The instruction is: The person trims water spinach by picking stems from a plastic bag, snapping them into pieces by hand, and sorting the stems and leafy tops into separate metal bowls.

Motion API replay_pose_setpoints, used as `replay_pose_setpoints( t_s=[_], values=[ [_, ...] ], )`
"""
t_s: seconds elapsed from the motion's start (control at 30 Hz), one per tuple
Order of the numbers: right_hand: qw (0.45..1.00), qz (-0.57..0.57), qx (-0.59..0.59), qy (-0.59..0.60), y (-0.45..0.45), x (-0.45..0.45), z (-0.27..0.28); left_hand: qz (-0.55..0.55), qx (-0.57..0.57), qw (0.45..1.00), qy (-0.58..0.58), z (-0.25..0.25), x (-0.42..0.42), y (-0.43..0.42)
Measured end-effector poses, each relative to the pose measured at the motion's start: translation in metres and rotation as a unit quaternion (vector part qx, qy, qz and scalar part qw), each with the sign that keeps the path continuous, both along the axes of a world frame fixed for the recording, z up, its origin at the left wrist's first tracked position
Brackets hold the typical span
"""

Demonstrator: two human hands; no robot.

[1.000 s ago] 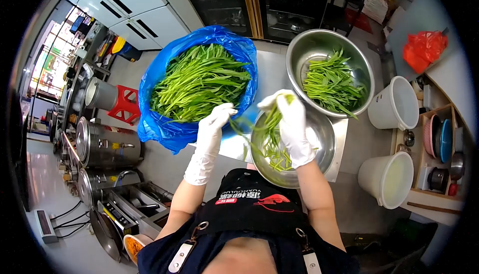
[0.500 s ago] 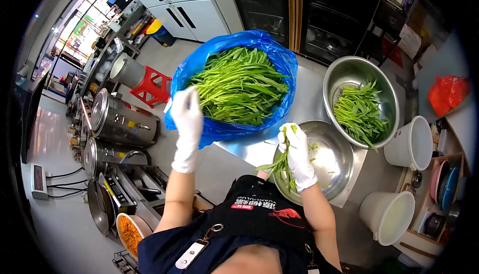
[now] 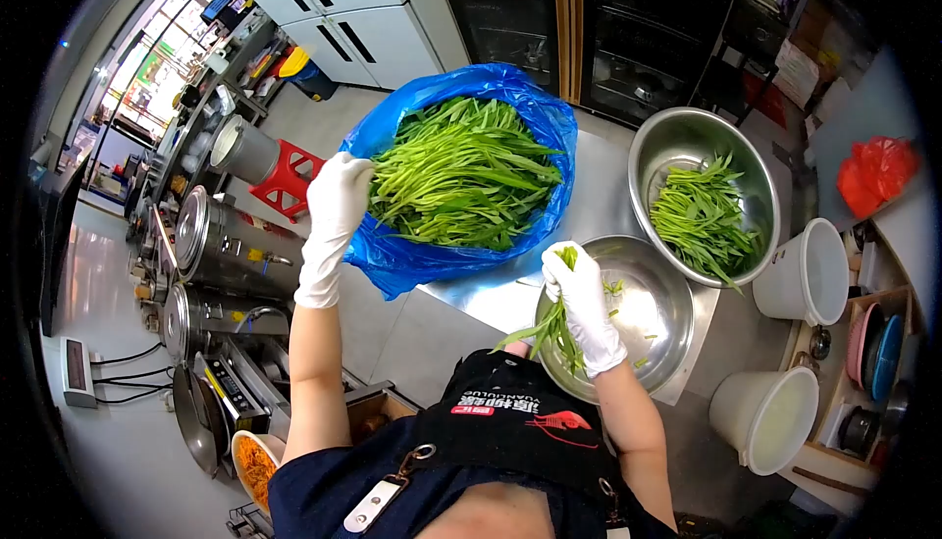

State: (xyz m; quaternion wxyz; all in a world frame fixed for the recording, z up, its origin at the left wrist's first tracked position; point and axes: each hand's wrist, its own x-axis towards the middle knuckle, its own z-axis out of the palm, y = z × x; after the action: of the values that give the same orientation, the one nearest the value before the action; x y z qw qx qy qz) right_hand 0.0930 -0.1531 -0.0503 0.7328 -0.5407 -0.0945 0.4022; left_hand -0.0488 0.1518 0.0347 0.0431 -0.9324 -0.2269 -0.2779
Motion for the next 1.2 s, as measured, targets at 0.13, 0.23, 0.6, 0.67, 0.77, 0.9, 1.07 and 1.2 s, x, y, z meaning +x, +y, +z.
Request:
replay_pose_setpoints(
  t_s=[0.13,0.23,0.6,0.67,0.77,0.9,1.07,1.2],
  values=[
    [1.0,0.0,-0.014,-0.007,0.001,0.004,-0.002,-0.027,-0.148,0.985,-0.085,0.015,-0.017,-0.016],
    [0.995,0.005,-0.03,-0.091,0.007,0.0,0.007,-0.019,-0.293,0.951,-0.098,0.013,-0.02,-0.035],
    [0.881,-0.026,-0.05,-0.47,0.031,-0.02,0.039,-0.057,-0.638,0.766,-0.055,0.003,-0.013,-0.083],
    [0.854,-0.046,-0.033,-0.518,0.032,-0.022,0.039,-0.063,-0.639,0.765,-0.046,-0.001,-0.011,-0.086],
    [0.783,-0.066,-0.025,-0.618,0.034,-0.024,0.042,-0.054,-0.664,0.744,-0.058,-0.006,-0.006,-0.098],
    [0.649,-0.06,-0.023,-0.758,0.041,-0.023,0.039,-0.06,-0.654,0.748,-0.096,-0.027,0.004,-0.118],
    [0.585,-0.038,-0.07,-0.807,0.043,-0.018,0.025,-0.053,-0.643,0.757,-0.099,-0.042,0.013,-0.135],
    [0.568,-0.046,-0.077,-0.818,0.038,-0.015,0.019,-0.045,-0.665,0.731,-0.149,-0.047,0.019,-0.149]
  ],
)
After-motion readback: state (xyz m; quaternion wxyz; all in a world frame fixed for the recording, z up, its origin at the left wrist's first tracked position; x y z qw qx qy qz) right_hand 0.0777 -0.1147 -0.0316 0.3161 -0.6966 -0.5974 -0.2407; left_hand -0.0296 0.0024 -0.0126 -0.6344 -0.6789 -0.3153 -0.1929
